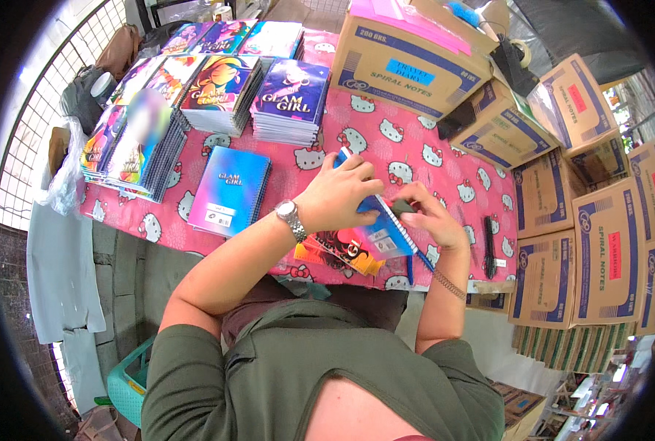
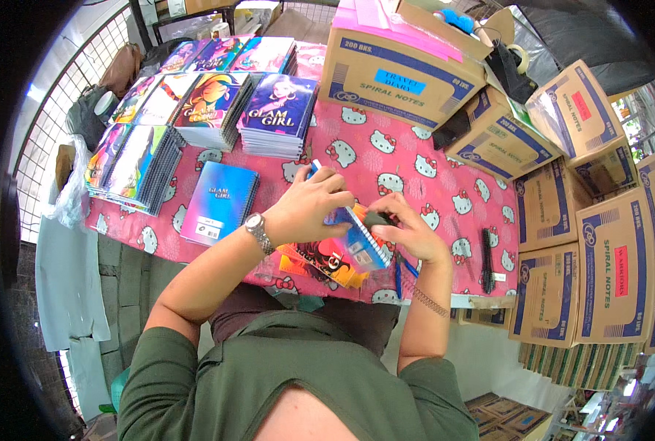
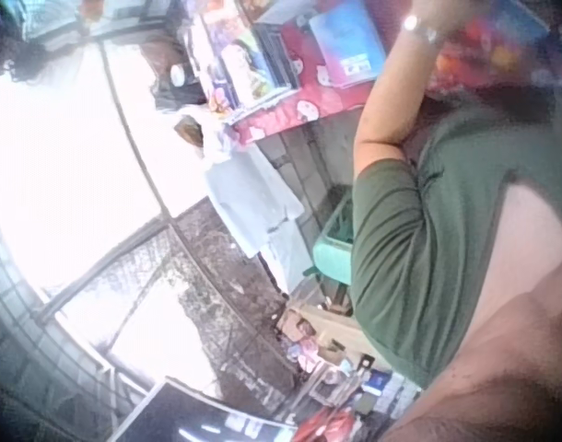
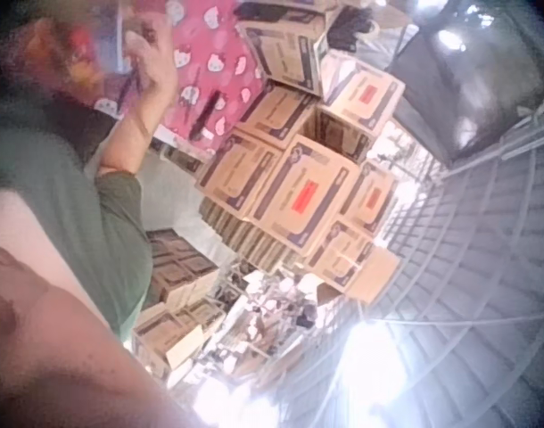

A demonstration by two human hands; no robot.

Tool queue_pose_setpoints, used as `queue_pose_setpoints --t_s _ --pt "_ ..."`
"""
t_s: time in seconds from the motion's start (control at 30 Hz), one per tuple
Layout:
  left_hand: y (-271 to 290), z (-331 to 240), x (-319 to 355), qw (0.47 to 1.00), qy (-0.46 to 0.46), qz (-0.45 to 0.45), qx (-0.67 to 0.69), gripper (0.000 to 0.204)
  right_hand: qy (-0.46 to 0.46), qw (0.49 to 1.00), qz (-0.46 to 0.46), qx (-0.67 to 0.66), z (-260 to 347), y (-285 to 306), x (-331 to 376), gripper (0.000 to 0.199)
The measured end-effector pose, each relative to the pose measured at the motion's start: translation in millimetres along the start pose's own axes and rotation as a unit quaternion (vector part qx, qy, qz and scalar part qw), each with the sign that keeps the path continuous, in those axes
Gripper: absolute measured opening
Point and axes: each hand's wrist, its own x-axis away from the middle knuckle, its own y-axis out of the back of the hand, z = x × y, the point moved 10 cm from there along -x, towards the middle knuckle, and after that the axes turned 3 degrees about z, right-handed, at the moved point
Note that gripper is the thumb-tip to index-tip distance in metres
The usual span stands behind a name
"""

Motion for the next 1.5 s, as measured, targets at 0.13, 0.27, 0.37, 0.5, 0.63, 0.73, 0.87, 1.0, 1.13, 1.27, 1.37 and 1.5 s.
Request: queue_pose_setpoints --t_s 0.13,0.27,0.37,0.5,0.63,0.73,0.87,1.0,1.13,1.27,1.37,1.5 --pt "0.7 5.0 2.8 1.0 0.002 -0.01 0.001 0.035 0.106 0.985 0.058 -0.12 20.2 -13.9 -3.6 0.049" --pt "-1.3 13.4 7.2 0.999 0.026 0.013 0.02 0.034 0.098 0.994 0.027 -0.05 8.9 -3.6 -9.4 0.046" --pt "9.0 23.9 6.1 0.999 0.016 -0.012 0.045 0.034 -0.034 0.994 0.045 0.089 -7.7 -1.1 -23.1 0.049" --pt "8.6 40.2 15.5 0.992 0.023 -0.049 0.117 0.035 0.224 0.931 0.119 -0.264 38.8 -17.2 -16.3 0.047" --pt "14.0 41.4 20.6 0.989 0.036 -0.074 0.123 0.035 0.052 0.997 0.049 0.006 -1.4 -2.8 -36.4 0.046" --pt "8.3 50.4 16.5 0.975 0.061 -0.058 0.206 0.035 0.181 0.956 0.116 -0.201 29.3 -10.7 -24.9 0.047" --pt "1.0 47.7 17.6 0.964 0.069 -0.015 0.256 0.033 0.125 0.985 0.068 -0.096 17.6 -0.3 -36.7 0.052" --pt "-5.2 47.7 14.7 0.966 0.062 -0.002 0.253 0.032 -0.107 0.991 0.074 0.031 -25.1 3.2 -41.7 0.049" --pt "-2.3 44.7 14.9 0.966 0.053 -0.01 0.251 0.033 0.176 0.939 0.148 -0.257 35.1 -18.3 -39.2 0.052" --pt "-6.2 46.1 11.6 0.965 0.062 0.021 0.256 0.034 0.093 0.99 0.087 -0.054 12.2 -4.6 -52.4 0.051" --pt "-4.3 46.8 10.5 0.967 0.036 0.006 0.251 0.035 -0.055 0.995 0.078 0.03 -6.7 -4.7 -57.7 0.054" --pt "-3.5 44.5 8.0 0.959 0.022 0.002 0.281 0.037 0.088 0.978 0.121 -0.143 20.6 -17.0 -59.0 0.048"
